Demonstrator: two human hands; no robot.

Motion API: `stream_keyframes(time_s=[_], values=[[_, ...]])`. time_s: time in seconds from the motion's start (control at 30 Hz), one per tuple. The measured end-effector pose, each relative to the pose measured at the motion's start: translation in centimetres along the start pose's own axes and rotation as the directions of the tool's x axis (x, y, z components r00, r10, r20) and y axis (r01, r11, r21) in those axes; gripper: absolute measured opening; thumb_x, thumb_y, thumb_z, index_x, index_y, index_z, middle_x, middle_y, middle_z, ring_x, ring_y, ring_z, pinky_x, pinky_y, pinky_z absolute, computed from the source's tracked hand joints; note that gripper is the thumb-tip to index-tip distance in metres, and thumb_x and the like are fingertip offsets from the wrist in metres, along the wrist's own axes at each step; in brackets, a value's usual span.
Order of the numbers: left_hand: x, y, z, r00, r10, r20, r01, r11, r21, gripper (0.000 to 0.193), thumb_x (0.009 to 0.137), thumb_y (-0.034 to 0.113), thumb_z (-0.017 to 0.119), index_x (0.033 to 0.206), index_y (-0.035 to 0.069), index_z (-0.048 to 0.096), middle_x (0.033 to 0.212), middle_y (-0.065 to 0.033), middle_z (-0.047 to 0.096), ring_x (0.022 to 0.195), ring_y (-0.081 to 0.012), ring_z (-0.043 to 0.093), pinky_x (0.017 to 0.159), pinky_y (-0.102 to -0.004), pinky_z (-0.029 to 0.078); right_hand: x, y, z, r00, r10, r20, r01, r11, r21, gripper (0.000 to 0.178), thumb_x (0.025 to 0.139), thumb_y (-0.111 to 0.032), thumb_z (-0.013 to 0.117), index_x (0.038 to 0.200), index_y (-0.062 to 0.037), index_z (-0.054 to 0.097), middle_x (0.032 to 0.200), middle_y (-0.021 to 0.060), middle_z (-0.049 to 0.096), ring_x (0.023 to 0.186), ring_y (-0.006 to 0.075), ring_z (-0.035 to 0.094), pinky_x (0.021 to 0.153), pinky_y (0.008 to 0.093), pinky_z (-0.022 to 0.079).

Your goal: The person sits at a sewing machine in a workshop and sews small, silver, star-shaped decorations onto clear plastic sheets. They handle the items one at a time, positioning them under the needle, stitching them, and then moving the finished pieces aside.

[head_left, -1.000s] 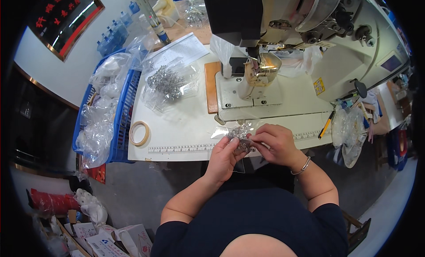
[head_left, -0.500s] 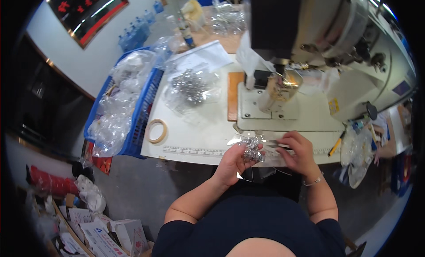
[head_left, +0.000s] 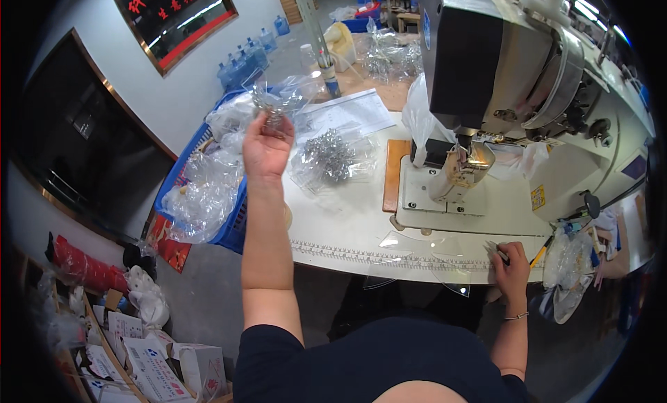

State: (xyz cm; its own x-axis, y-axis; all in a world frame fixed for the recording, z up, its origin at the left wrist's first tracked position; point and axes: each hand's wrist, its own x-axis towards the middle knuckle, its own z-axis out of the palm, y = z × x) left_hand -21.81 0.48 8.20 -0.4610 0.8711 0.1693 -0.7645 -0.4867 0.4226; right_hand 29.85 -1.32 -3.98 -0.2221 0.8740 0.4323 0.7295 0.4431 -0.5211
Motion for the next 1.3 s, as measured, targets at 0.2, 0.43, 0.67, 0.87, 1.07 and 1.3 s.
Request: stream_keyframes(time_s=[0.2,0.43,0.67,0.87,1.07,1.3], values=[[2.5,-6.9,-1.9,0.917,0.058,-0.394,-0.118,0.985,-0.129,0.012,0.085,0.008,0.058,0.092,0.0,0.055,0.087,-0.0068,0.058,0.083,-0.0208,0.057,0.084,-0.0405,0.049,-0.1,0.6,0.6,0.999,0.052,-0.016,-0.052,0.999,0.014,0.019,0.073,-0.007,0.066,0.089,-0.0024,0.058,0.088,0.0114,0.055,0.078,0.0291,0.059,0.068,0.0336,0.048],[0.1,-11.3,-2.5,0.882,0.074,-0.466,-0.094,0.995,-0.02,0.02,0.089,0.01,0.054,0.104,0.0,0.047,0.1,-0.0107,0.05,0.094,-0.0266,0.053,0.09,-0.0431,0.046,-0.4,0.9,0.5,0.999,0.013,-0.048,-0.011,0.999,0.046,0.02,0.072,-0.007,0.067,0.09,-0.0018,0.059,0.087,0.0117,0.055,0.077,0.0286,0.059,0.068,0.0331,0.048],[0.5,-10.5,-3.6,0.867,0.075,-0.492,-0.154,0.981,-0.121,0.018,0.09,0.009,0.05,0.105,-0.002,0.046,0.101,-0.0122,0.051,0.1,-0.0304,0.053,0.089,-0.0425,0.051,-0.2,0.8,0.5,0.998,-0.025,-0.055,0.027,0.999,0.047,0.02,0.072,-0.007,0.067,0.09,-0.0026,0.059,0.087,0.012,0.055,0.078,0.0292,0.058,0.067,0.0336,0.048],[-1.3,-12.0,-4.4,0.865,-0.005,-0.502,-0.016,0.999,-0.036,0.016,0.091,0.009,0.05,0.097,-0.005,0.047,0.1,-0.0136,0.052,0.102,-0.0354,0.055,0.086,-0.0436,0.053,0.2,1.9,0.4,0.996,-0.054,-0.077,0.045,0.994,-0.104,0.021,0.071,-0.01,0.067,0.089,-0.0042,0.058,0.086,0.0122,0.055,0.077,0.031,0.057,0.066,0.0369,0.046],[-5.2,-12.8,-5.5,0.874,-0.148,-0.463,0.154,0.988,-0.024,0.018,0.09,0.013,0.052,0.098,-0.003,0.049,0.099,-0.0111,0.054,0.097,-0.0286,0.056,0.088,-0.036,0.051,2.3,1.7,-0.2,0.981,-0.169,-0.096,0.141,0.959,-0.248,0.017,0.069,-0.011,0.068,0.083,-0.0071,0.061,0.09,0.0087,0.056,0.087,0.0287,0.054,0.073,0.039,0.044],[-14.8,-18.0,-1.6,0.844,-0.463,-0.272,0.531,0.796,0.291,0.017,0.089,0.015,0.052,0.103,0.005,0.053,0.09,-0.005,0.058,0.086,-0.0223,0.059,0.074,-0.03,0.051,15.0,5.0,3.2,0.997,0.068,-0.047,-0.069,0.997,-0.026,0.017,0.076,-0.018,0.064,0.083,-0.0027,0.063,0.083,0.0156,0.061,0.08,0.0327,0.058,0.071,0.0388,0.046]])
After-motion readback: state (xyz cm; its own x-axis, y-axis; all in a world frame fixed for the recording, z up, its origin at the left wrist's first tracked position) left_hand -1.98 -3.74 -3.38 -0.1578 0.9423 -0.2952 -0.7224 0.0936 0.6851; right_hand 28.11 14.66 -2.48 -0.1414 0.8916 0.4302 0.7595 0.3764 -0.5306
